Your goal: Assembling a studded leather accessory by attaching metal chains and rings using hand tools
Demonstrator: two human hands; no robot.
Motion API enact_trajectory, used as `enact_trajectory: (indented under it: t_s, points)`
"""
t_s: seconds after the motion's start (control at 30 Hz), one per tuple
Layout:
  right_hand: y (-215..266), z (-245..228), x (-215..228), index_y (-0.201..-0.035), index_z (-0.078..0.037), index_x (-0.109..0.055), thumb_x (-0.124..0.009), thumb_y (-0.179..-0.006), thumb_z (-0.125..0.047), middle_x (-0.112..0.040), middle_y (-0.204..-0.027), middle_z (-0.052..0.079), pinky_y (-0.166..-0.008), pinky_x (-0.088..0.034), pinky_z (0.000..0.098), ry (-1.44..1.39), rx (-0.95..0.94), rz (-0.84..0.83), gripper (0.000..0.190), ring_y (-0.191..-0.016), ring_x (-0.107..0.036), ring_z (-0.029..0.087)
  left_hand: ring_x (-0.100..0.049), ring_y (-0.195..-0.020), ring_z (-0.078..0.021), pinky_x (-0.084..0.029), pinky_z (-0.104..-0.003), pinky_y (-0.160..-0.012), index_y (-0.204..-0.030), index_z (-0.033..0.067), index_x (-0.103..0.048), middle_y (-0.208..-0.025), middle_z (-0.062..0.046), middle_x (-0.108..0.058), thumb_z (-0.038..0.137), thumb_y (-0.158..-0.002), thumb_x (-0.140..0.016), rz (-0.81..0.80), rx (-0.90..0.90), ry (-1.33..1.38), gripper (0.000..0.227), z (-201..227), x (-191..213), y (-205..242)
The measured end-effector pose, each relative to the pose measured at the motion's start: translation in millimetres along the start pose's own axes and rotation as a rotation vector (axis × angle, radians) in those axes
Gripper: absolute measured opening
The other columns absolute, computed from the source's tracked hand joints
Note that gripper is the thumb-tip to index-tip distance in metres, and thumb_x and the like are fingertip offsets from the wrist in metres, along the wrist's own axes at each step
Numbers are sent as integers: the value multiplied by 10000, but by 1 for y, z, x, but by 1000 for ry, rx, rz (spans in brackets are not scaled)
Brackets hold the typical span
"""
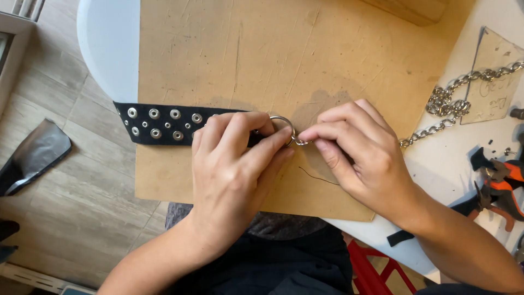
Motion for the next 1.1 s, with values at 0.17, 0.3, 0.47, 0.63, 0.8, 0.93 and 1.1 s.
enact_trajectory:
  t_s: [0.17,0.3,0.47,0.63,0.8,0.93,1.1]
  points:
    - [-1,-3,-2,-1095,53,-691,-649,-1017,25,-634,-1025,193,-811,-488,405,86,107,43,93,-893,-568,330,-534,-962,-273,-396,-415,-843,-1032,157,-741,-1056,-26,-624,212,-994,-753,29,78,138,68,1,1,-3]
    - [-2,-6,0,-1070,71,-698,-731,-986,8,-695,-1017,197,-810,-539,396,114,187,93,110,-898,-626,339,-541,-941,-273,-422,-409,-869,-1009,124,-745,-1028,-60,-622,177,-974,-783,56,70,198,74,-1,-1,-1]
    - [-3,-13,-2,-1072,89,-713,-764,-988,-9,-703,-1039,216,-786,-570,395,228,279,115,139,-880,-643,346,-534,-931,-273,-409,-413,-855,-1002,139,-746,-1029,-48,-624,184,-977,-781,73,66,185,62,-2,-3,0]
    - [-4,-13,-6,-1042,87,-714,-758,-1019,-6,-705,-1014,196,-799,-563,402,351,283,103,105,-869,-627,342,-535,-948,-288,-413,-444,-864,-1039,143,-750,-1040,-44,-633,147,-1003,-751,81,34,199,36,-3,-5,4]
    - [-9,-10,-6,-999,81,-661,-674,-1034,-12,-661,-979,200,-798,-512,427,253,185,48,99,-859,-590,353,-561,-961,-306,-449,-433,-861,-1109,63,-717,-1093,-93,-636,118,-1029,-713,34,-8,198,98,-4,7,-4]
    - [-15,-11,-1,-989,62,-634,-671,-1021,-23,-658,-949,176,-783,-483,388,41,48,-18,98,-848,-611,302,-604,-1000,-332,-515,-415,-921,-991,-6,-718,-1163,-154,-647,83,-1004,-737,30,-40,285,92,-7,12,-8]
    - [-14,-14,-2,-980,50,-635,-639,-1023,-59,-661,-949,160,-784,-484,347,-75,-70,-6,117,-846,-634,268,-663,-1115,-330,-516,-425,-954,-1024,60,-713,-1205,-133,-689,149,-1022,-723,51,-75,193,90,-8,9,-2]
Point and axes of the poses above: each hand's wrist, its own y-axis away from the middle knuckle, its own x-axis out of the back of the hand, z = x × y, the point moved 2 cm from there along -y, towards the middle knuckle
